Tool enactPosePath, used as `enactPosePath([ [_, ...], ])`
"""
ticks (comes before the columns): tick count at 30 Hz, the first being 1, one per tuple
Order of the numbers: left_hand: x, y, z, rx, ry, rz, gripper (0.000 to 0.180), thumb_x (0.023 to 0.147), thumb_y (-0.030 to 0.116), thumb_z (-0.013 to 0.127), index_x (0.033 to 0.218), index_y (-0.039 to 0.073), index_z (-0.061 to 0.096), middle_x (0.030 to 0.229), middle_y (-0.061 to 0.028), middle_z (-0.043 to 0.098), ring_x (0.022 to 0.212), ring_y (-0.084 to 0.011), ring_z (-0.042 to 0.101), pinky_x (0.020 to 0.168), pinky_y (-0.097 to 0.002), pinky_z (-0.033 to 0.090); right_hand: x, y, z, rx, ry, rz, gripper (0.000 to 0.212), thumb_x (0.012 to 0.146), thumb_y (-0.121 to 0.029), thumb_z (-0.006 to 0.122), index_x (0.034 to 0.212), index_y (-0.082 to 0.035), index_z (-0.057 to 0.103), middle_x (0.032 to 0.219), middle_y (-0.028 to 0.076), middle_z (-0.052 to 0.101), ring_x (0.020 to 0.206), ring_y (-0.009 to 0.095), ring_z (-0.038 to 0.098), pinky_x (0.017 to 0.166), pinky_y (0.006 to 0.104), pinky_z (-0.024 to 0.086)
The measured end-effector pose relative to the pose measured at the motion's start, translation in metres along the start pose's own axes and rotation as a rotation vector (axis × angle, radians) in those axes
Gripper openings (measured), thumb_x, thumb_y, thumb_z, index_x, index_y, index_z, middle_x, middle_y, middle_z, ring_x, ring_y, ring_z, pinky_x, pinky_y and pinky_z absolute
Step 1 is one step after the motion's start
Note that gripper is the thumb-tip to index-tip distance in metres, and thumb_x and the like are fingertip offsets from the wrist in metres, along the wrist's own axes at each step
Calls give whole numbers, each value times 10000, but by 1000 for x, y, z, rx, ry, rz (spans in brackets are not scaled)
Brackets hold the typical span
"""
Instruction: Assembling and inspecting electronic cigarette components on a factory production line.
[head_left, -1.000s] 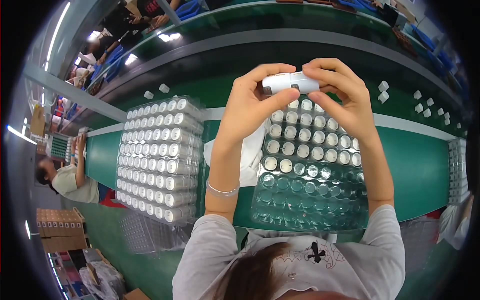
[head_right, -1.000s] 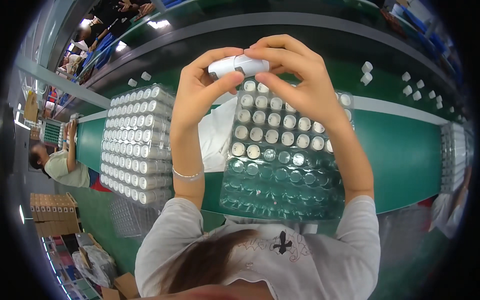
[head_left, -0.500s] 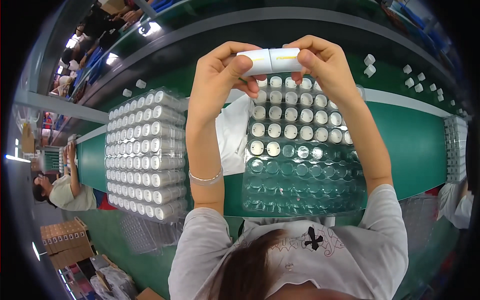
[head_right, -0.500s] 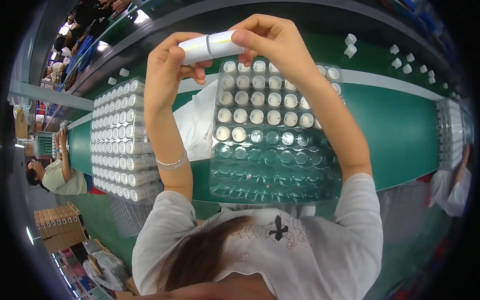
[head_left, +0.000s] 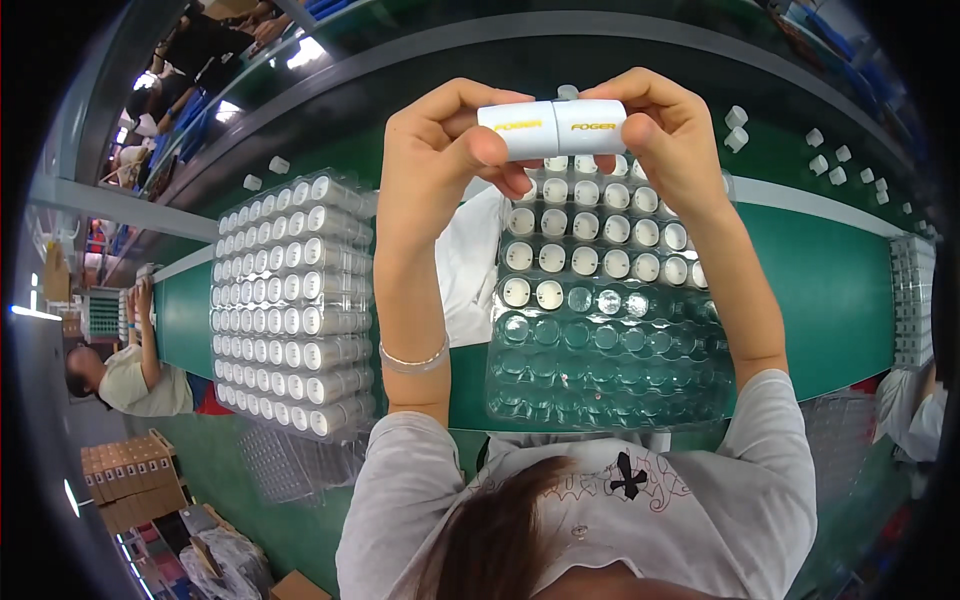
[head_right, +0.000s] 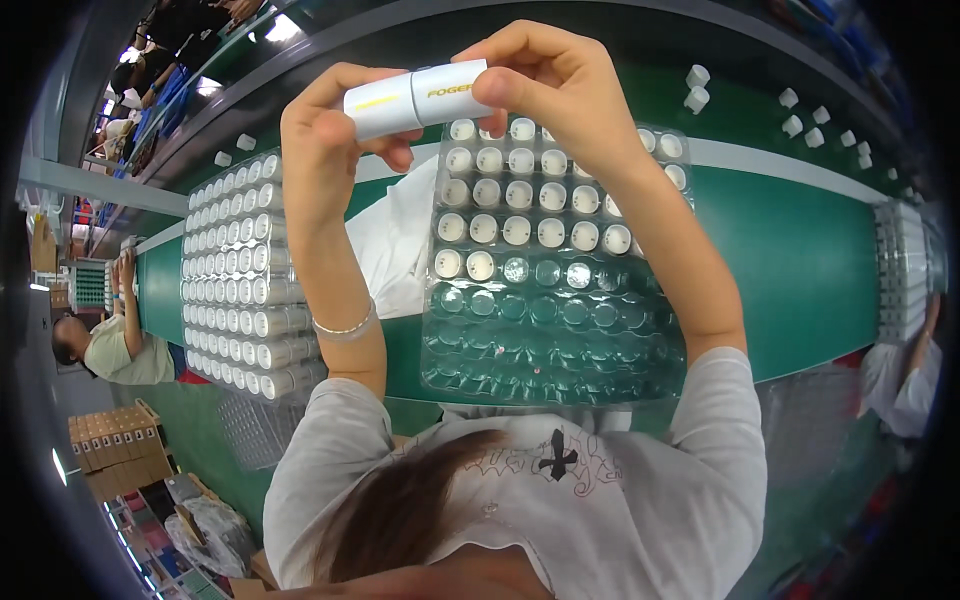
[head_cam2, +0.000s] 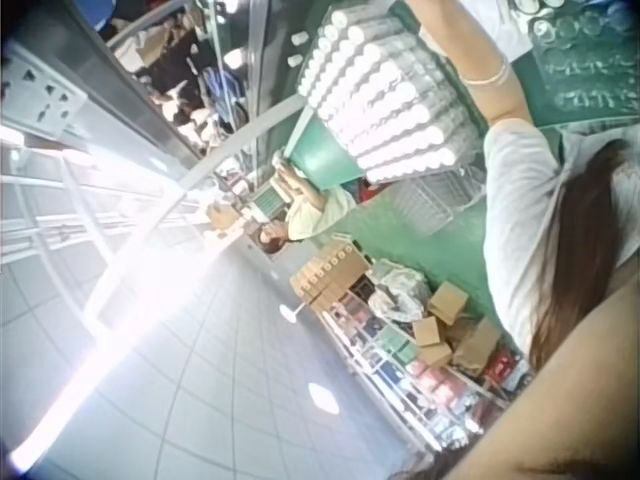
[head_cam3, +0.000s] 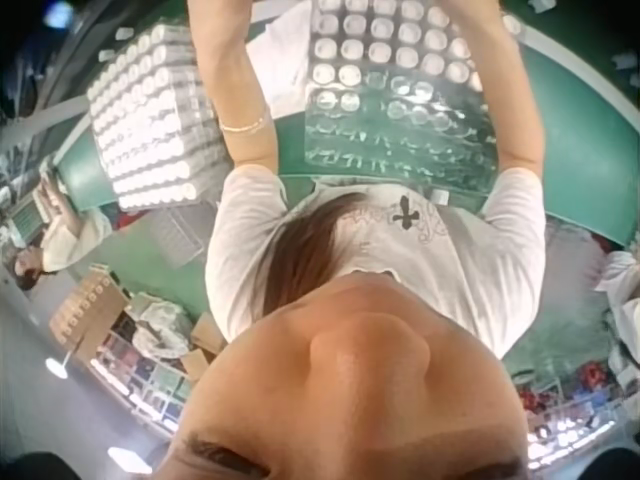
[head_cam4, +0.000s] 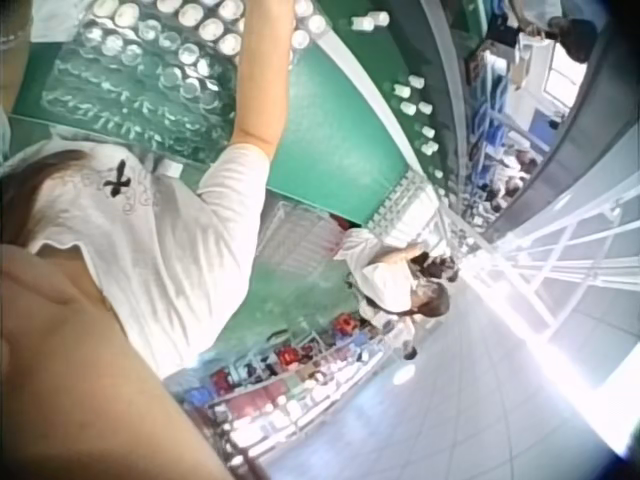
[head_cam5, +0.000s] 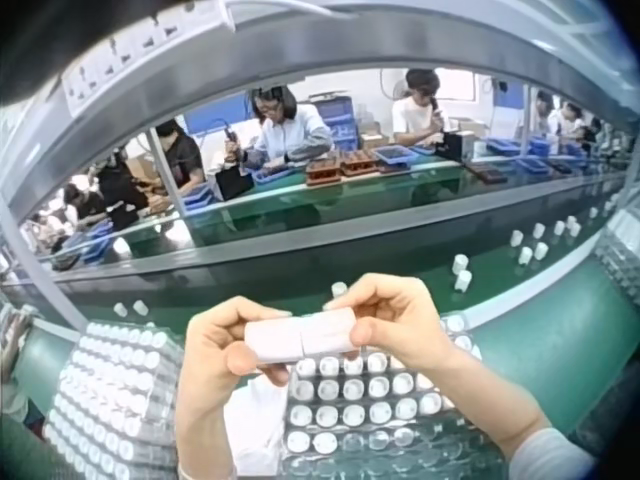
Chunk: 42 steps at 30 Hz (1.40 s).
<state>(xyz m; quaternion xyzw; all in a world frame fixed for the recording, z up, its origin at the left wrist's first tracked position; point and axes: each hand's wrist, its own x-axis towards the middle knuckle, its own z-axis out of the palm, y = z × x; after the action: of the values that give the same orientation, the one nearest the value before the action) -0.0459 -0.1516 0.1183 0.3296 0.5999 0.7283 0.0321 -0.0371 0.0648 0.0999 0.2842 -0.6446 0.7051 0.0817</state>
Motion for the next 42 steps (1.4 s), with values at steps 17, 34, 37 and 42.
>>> enactPosePath([
  [17, 3, -5, 17, 83, 157, -127, 234, 862, 169, 645, 1018, 12, 571, 802, -50, 603, 644, -82, 592, 574, -204, 506, -3, -3, 5, -94, 12, 11, 338, 750, -88, 741, 1033, 29, 597, 944, 65, 585, 870, 143, 600, 750, 245, 498],
  [34, 7, -17, 22, 391, 322, 150, 513, 630, 98, 788, 1059, 33, 513, 925, -69, 594, 813, -144, 591, 667, -270, 483, 0, 27, -7, -17, 126, -129, 339, 790, 31, 619, 1090, -33, 474, 1183, 141, 524, 1088, 197, 513, 962, 334, 394],
  [37, 5, -10, 27, 362, 259, 166, 409, 614, 74, 785, 970, 27, 589, 922, -61, 609, 834, -157, 592, 711, -275, 476, -2, 33, -6, -31, 128, -212, 358, 777, 87, 613, 1075, -44, 463, 1222, 166, 502, 1136, 223, 497, 990, 347, 376],
  [42, 3, -12, 30, 298, 283, 202, 420, 589, 59, 776, 957, 24, 576, 883, -67, 634, 847, -191, 606, 744, -300, 461, -3, 31, -1, -79, 106, -229, 364, 833, 88, 580, 1135, -57, 438, 1242, 173, 499, 1129, 212, 508, 960, 342, 415],
])
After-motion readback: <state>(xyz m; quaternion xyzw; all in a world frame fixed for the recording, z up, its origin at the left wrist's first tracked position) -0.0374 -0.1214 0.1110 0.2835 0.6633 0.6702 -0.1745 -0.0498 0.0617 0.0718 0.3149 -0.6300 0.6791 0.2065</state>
